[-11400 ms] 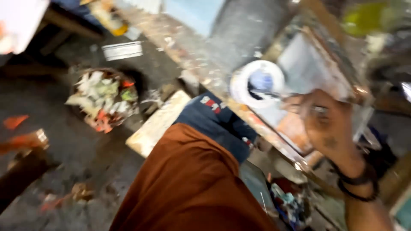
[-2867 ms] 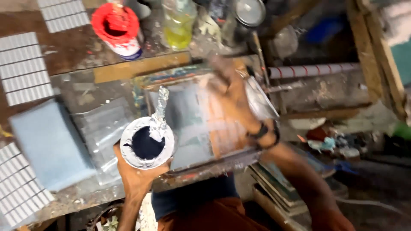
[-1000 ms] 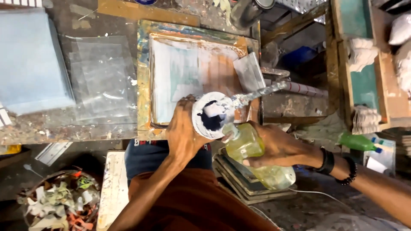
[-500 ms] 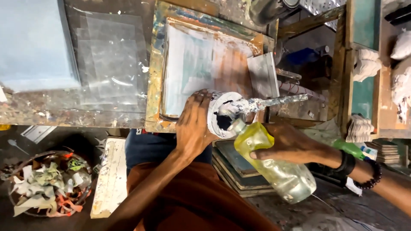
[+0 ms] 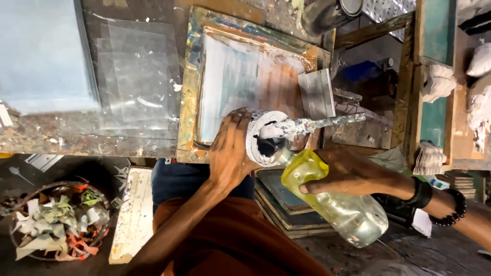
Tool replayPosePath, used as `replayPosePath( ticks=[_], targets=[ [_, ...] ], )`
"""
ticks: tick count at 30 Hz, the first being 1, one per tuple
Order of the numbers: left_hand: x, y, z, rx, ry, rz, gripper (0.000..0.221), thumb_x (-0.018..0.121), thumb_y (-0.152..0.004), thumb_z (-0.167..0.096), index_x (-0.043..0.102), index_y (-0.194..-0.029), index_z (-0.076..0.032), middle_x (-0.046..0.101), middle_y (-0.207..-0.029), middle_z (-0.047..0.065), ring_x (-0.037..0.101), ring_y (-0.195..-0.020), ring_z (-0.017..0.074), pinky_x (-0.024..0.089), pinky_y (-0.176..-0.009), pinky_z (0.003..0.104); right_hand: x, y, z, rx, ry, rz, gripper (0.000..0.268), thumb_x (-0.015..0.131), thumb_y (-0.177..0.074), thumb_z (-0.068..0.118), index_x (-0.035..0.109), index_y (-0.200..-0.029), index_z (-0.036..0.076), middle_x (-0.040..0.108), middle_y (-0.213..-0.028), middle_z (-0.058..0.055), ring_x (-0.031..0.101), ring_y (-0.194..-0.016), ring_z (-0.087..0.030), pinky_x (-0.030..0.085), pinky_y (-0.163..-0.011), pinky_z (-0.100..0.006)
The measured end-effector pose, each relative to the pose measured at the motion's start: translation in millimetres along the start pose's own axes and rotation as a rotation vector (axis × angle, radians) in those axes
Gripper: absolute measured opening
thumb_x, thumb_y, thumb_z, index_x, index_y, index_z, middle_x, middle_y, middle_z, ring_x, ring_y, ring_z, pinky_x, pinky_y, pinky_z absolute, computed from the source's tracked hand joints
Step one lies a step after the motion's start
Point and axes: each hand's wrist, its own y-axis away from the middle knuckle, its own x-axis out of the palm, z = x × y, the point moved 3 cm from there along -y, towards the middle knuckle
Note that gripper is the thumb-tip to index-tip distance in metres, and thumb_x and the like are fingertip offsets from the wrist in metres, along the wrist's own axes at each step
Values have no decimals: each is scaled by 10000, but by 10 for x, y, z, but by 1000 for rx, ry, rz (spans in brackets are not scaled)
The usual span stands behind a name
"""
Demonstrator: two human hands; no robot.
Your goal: Applying ink to a screen printing mesh using a squeegee and preparing ink mixtures.
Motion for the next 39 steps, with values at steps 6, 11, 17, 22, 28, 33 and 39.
replayPosePath(
  ticks=[6, 11, 17, 22, 28, 33, 39],
  targets=[
    [38, 51, 6, -7, 10, 10, 1034, 928, -621, -322, 423, -1439, 58, 483, -1481, 231, 456, -1402, 463, 380, -1197, 518, -68, 41, 106, -63, -117, -19, 547, 755, -731, 532, 759, -1075, 106, 780, -825, -64, 713, -750, -188, 562, -689, -382],
    [62, 69, 15, -44, 5, 29, 1033, 925, -612, -327, 421, -1438, 36, 489, -1481, 224, 450, -1407, 470, 386, -1184, 525, -50, 33, 125, -55, -99, 15, 540, 759, -714, 533, 785, -1076, 133, 789, -799, -33, 718, -715, -164, 561, -669, -363],
    [52, 50, 15, -72, 6, 21, 1044, 933, -646, -419, 422, -1438, 29, 505, -1457, 225, 454, -1394, 469, 409, -1152, 522, -62, 52, 165, -62, -105, 27, 504, 758, -733, 526, 795, -1033, 123, 780, -737, -37, 698, -651, -162, 554, -627, -362],
    [58, 54, 11, -77, 9, 21, 1045, 925, -646, -425, 429, -1447, 27, 520, -1452, 221, 476, -1394, 458, 423, -1156, 514, -90, 99, 251, -150, -134, 20, 499, 752, -746, 513, 793, -1059, 126, 774, -731, -16, 680, -628, -136, 535, -596, -341],
    [36, 32, -32, -69, -20, -21, 1011, 936, -664, -458, 454, -1411, 22, 545, -1407, 218, 516, -1352, 441, 458, -1120, 493, -81, 83, 211, -71, -110, 40, 529, 758, -747, 562, 796, -1053, 133, 732, -658, -46, 638, -571, -154, 498, -548, -353],
    [5, 21, -37, -70, -32, -52, 961, 931, -687, -439, 468, -1395, 16, 557, -1400, 204, 548, -1338, 410, 487, -1113, 460, -72, 63, 148, -141, -123, 12, 531, 739, -757, 571, 775, -1026, 114, 742, -679, -11, 668, -581, -139, 529, -552, -341],
    [2, 40, -17, -64, -18, -57, 983, 942, -680, -454, 457, -1393, 19, 544, -1398, 217, 540, -1336, 422, 486, -1105, 467, -101, 96, 241, -131, -137, 25, 540, 743, -742, 572, 782, -1046, 127, 759, -707, -17, 673, -602, -147, 531, -565, -345]
  ],
)
